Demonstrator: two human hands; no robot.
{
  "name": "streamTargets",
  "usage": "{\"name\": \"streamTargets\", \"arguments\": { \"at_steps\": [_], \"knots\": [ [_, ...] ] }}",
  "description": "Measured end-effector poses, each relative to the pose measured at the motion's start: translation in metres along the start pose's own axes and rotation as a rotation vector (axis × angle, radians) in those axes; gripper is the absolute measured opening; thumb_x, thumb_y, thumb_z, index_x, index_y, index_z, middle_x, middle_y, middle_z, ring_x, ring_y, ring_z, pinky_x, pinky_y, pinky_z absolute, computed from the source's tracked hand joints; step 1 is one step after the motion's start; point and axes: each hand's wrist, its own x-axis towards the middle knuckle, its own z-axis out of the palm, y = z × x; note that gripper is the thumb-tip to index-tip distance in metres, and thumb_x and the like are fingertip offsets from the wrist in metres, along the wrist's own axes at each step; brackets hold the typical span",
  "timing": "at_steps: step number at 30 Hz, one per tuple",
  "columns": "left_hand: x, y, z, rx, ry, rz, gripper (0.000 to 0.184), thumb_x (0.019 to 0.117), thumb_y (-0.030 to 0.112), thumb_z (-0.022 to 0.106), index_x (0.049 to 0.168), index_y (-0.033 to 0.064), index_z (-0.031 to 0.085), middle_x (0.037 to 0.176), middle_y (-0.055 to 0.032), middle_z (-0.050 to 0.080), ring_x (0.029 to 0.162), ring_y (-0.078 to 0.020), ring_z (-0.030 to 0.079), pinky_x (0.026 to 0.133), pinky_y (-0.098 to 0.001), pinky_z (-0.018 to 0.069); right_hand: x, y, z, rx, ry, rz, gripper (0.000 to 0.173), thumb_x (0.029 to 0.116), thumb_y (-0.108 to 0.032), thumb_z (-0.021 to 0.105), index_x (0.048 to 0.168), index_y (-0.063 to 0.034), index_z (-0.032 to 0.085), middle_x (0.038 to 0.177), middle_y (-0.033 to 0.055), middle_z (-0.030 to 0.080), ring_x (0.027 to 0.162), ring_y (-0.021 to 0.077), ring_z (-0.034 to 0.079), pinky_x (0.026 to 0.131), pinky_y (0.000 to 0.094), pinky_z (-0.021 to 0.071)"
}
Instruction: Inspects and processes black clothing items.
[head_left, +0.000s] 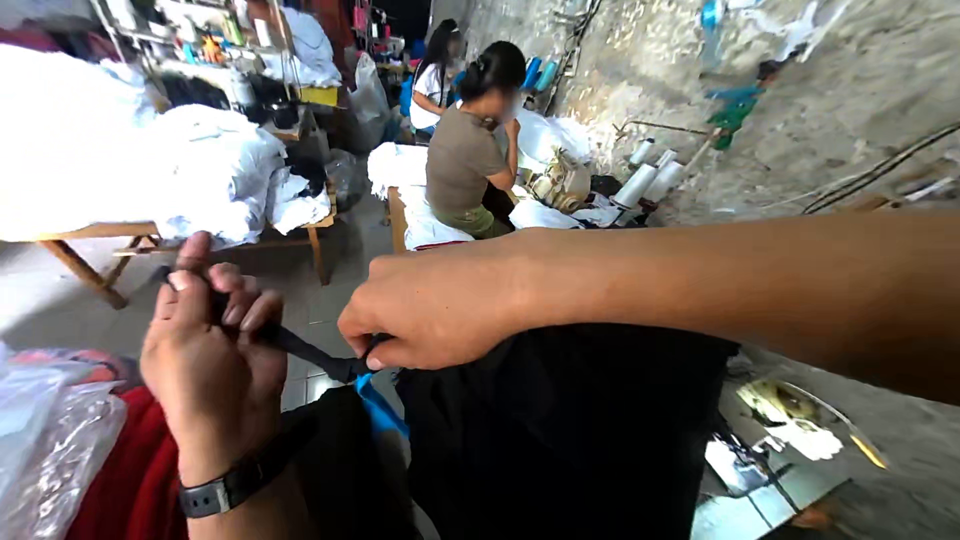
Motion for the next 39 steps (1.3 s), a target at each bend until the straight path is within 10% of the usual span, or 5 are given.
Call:
{"name": "streamTargets", "arguments": {
  "at_steps": [10,21,28,33,39],
  "knots": [
    [-0.062,0.016,0.044,0.953,-0.785,-0.120,0.031,0.1081,0.031,0.046,0.109,0.0160,0.073,0.077,0.0083,0.068,0.053,0.0010,0.050,0.049,-0.0171,0.0431,-0.203,0.107,0.008,0.075,0.839,0.416,0.028,0.1042,-0.037,0.060,0.101,-0.0119,0.073,0.084,0.0023,0.072,0.074,0.0154,0.070,0.070,0.0418,0.0613],
    [-0.113,-0.014,0.144,1.206,-0.615,-0.017,0.037,0.0954,0.033,0.069,0.126,0.0105,0.068,0.100,0.0001,0.071,0.079,-0.0088,0.065,0.071,-0.0298,0.0551,-0.199,0.197,0.103,0.150,0.587,0.505,0.052,0.0883,-0.045,0.080,0.124,-0.0089,0.069,0.126,0.0152,0.065,0.125,0.0360,0.057,0.103,0.0620,0.0447],
    [-0.135,-0.060,0.152,1.515,-0.473,0.231,0.017,0.0926,0.027,0.075,0.101,0.0121,0.078,0.099,-0.0056,0.075,0.091,-0.0218,0.072,0.084,-0.0525,0.0575,-0.205,0.197,0.113,0.117,0.793,0.262,0.021,0.0941,-0.027,0.076,0.098,-0.0067,0.075,0.099,0.0104,0.071,0.098,0.0276,0.068,0.089,0.0511,0.0557],
    [-0.139,-0.059,0.159,1.443,-0.410,0.250,0.016,0.0927,0.023,0.076,0.103,0.0115,0.076,0.098,-0.0060,0.075,0.091,-0.0222,0.072,0.083,-0.0534,0.0573,-0.210,0.207,0.088,0.462,0.417,0.193,0.036,0.1126,-0.022,0.041,0.117,-0.0026,0.070,0.103,0.0142,0.069,0.095,0.0229,0.064,0.088,0.0465,0.0497],
    [-0.134,-0.070,0.166,1.355,-0.379,0.359,0.016,0.0920,0.018,0.076,0.106,0.0101,0.075,0.099,-0.0076,0.075,0.092,-0.0235,0.073,0.084,-0.0550,0.0584,-0.192,0.211,0.068,0.475,0.036,0.186,0.034,0.0950,0.012,0.058,0.127,0.0047,0.065,0.111,0.0174,0.069,0.094,0.0186,0.065,0.087,0.0392,0.0534]
  ]
}}
